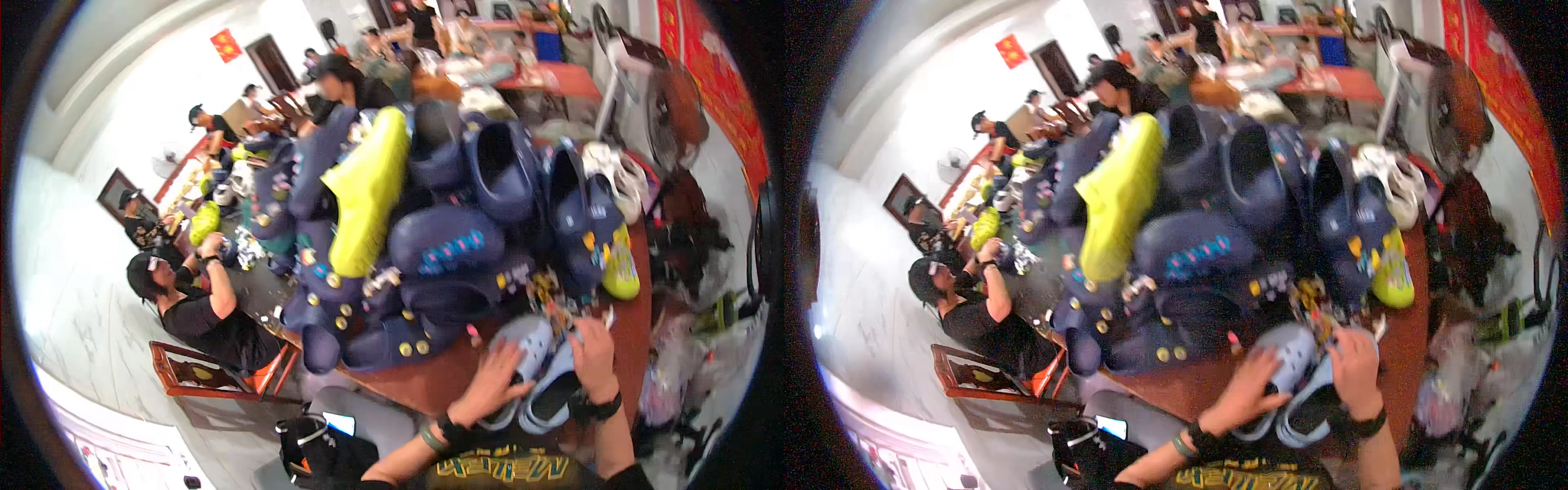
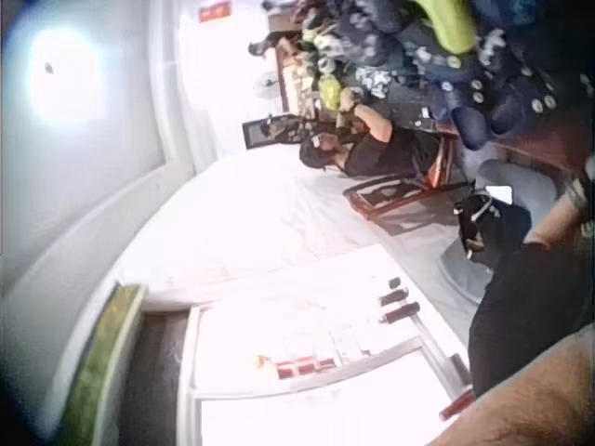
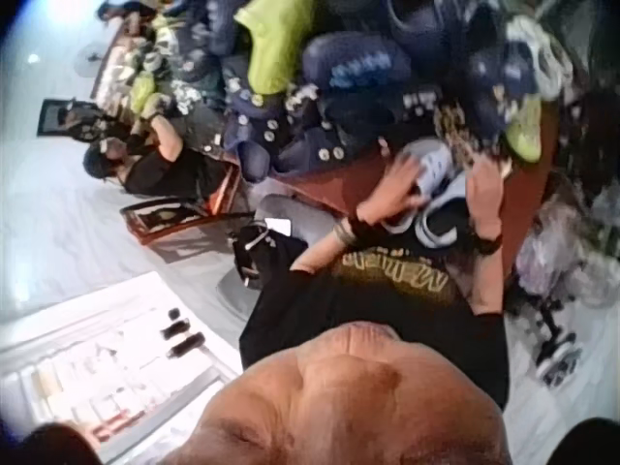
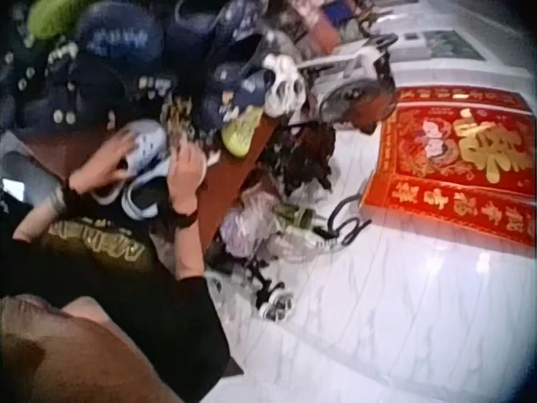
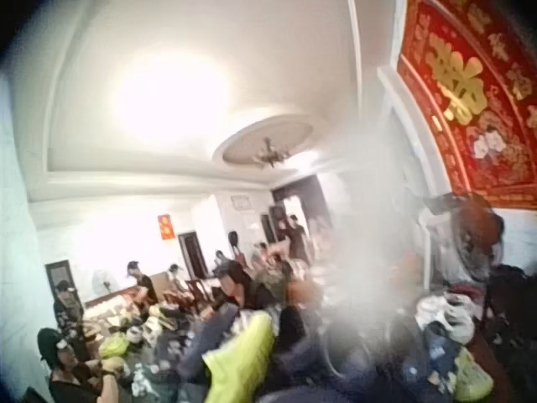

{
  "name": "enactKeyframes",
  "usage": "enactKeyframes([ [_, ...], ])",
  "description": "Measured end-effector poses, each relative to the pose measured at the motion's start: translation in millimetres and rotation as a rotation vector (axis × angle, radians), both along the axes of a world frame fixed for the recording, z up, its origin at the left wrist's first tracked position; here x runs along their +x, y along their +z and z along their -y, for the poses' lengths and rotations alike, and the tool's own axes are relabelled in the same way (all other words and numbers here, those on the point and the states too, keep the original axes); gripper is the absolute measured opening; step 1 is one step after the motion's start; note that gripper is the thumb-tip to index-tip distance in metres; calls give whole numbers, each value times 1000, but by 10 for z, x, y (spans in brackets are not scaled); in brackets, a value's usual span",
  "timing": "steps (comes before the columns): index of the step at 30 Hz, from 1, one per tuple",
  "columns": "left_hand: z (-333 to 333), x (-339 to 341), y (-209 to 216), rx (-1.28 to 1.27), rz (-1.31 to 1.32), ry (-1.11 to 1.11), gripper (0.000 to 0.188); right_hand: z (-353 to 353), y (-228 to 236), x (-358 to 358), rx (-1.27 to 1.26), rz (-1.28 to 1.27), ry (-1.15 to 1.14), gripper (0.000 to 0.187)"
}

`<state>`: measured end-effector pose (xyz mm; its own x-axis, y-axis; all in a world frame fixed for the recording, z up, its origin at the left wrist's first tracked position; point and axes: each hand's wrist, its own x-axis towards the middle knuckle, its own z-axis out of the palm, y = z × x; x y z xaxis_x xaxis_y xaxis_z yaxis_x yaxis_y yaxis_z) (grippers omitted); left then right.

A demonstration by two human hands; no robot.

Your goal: The person is attaching decorative charms to the holes of clog-style footwear.

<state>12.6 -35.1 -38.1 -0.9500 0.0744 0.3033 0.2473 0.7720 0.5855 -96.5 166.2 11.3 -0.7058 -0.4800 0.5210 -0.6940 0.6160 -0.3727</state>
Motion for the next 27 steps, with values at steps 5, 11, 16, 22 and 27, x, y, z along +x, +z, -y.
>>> enactKeyframes([
  [5, 324, 148, 254, 255, 258, 116, 63, -375, -50, -66, 23, 122, -211, 50],
  [11, 317, 169, 26, 431, 434, 221, 61, -441, -510, -81, -216, 563, -185, 72],
  [16, 228, 363, 135, 509, 420, 171, 60, -528, -405, -61, -116, 572, -127, 74],
  [22, 292, 393, 141, 358, 427, 250, 62, -450, -37, -300, 231, 443, 32, 43],
  [27, 222, 263, 201, 354, 497, 250, 65, -193, -173, -820, 258, 318, 211, 24],
])
